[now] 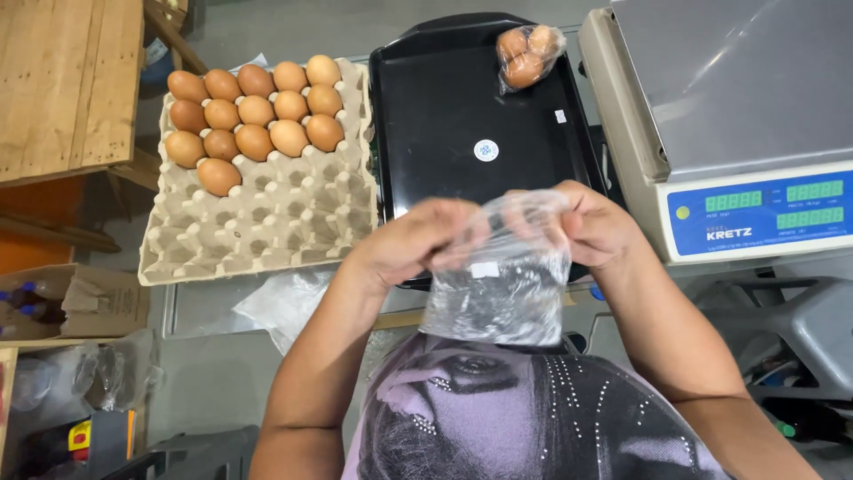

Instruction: The person is taking eggs from a large cardboard tray and placing them into small individual plastic bags, then setting the bags onto a black tray.

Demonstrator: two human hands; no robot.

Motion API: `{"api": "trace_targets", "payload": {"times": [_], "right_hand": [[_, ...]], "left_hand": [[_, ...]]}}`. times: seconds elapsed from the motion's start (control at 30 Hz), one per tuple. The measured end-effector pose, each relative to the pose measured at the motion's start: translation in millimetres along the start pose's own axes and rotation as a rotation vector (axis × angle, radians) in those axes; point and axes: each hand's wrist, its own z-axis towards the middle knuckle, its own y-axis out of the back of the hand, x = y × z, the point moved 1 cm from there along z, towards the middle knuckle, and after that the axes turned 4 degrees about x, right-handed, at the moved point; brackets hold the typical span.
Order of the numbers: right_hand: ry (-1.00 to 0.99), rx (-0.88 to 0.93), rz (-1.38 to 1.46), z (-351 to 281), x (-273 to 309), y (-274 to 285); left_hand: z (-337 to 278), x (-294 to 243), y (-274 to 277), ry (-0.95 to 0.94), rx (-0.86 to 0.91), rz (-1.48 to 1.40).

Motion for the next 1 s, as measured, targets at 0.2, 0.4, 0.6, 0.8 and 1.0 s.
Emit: {"api": "trace_targets", "payload": {"times": [0.2,0.4,0.6,0.8,1.0], "right_hand": [[-0.208,-0.134,-0.043,-65,-36,69],[-0.425,0.502,-0.27,-8,5,-7],[-0.412,0.579,-0.645,29,45,-67],[-0.828,0.393,-2.311,-8,-2,-26],[-0.309,0.456,-2.191,-15,-21,14]], "left_hand": [[-12,5,9,-0.112,0.06,0.119],[-17,-13,-30,0.173,0.242,0.118],[-13,-66,-53,0.384,0.329,1.51],[-12,-29,-2,0.055,0.229,2.202],[-25,-11,44,0.095,0.156,2.222]]}}
